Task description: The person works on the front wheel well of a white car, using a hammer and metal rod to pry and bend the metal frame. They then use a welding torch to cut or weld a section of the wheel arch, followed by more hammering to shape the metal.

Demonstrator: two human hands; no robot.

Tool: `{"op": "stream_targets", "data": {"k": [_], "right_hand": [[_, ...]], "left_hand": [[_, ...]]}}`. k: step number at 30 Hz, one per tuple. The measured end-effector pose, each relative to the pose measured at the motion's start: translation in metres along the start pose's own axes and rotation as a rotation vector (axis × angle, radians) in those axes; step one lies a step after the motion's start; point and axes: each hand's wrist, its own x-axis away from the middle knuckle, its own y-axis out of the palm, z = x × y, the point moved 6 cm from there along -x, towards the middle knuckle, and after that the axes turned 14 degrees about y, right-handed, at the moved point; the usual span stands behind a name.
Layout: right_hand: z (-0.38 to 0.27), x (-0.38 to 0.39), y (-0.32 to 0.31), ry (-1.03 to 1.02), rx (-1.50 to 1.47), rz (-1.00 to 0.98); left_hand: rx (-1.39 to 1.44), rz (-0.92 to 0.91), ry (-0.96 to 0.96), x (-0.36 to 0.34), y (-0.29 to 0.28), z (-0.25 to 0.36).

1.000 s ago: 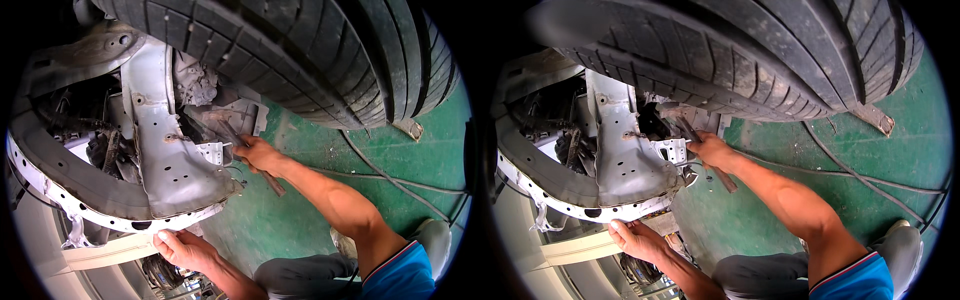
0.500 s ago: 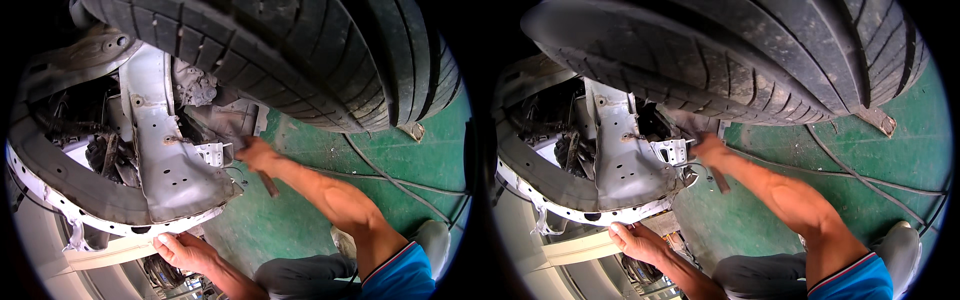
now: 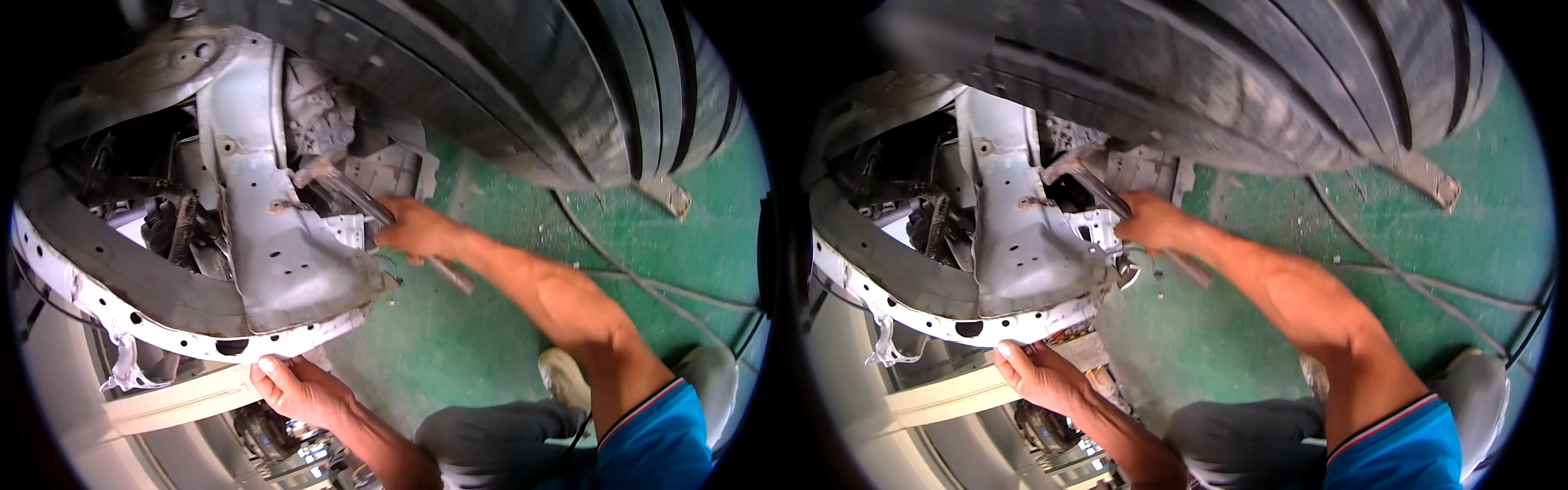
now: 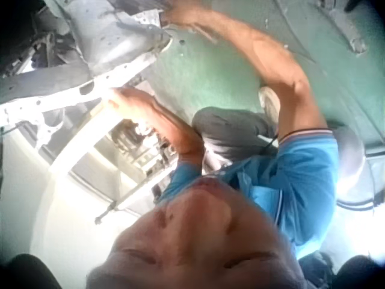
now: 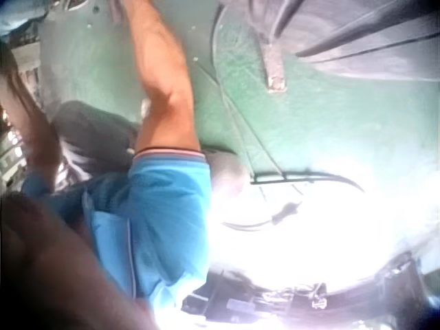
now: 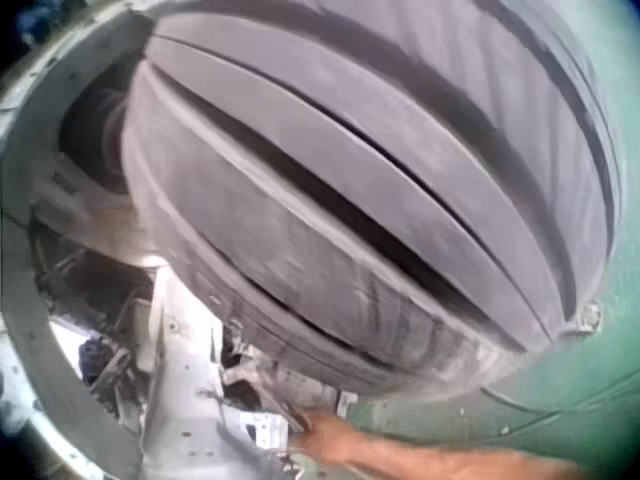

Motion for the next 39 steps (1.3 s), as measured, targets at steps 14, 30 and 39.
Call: {"op": "stream_targets", "data": {"k": [14, 30, 39], "right_hand": [[0.013, 0.009, -0.077, -0.074, 0.833, 0.545], [-0.101, 0.002, -0.013, -0.55, 1.44, 0.578], [-0.045, -0.001, -0.003, -0.285, 2.074, 0.221]], "left_hand": [[-0.032, -0.034, -0.029, -0.004, -0.003, 0.014], [0.019, -0.033, -0.028, -0.002, 0.003, 0.012], [0.014, -0.002, 0.005, -0.003, -0.004, 0.008]]}}
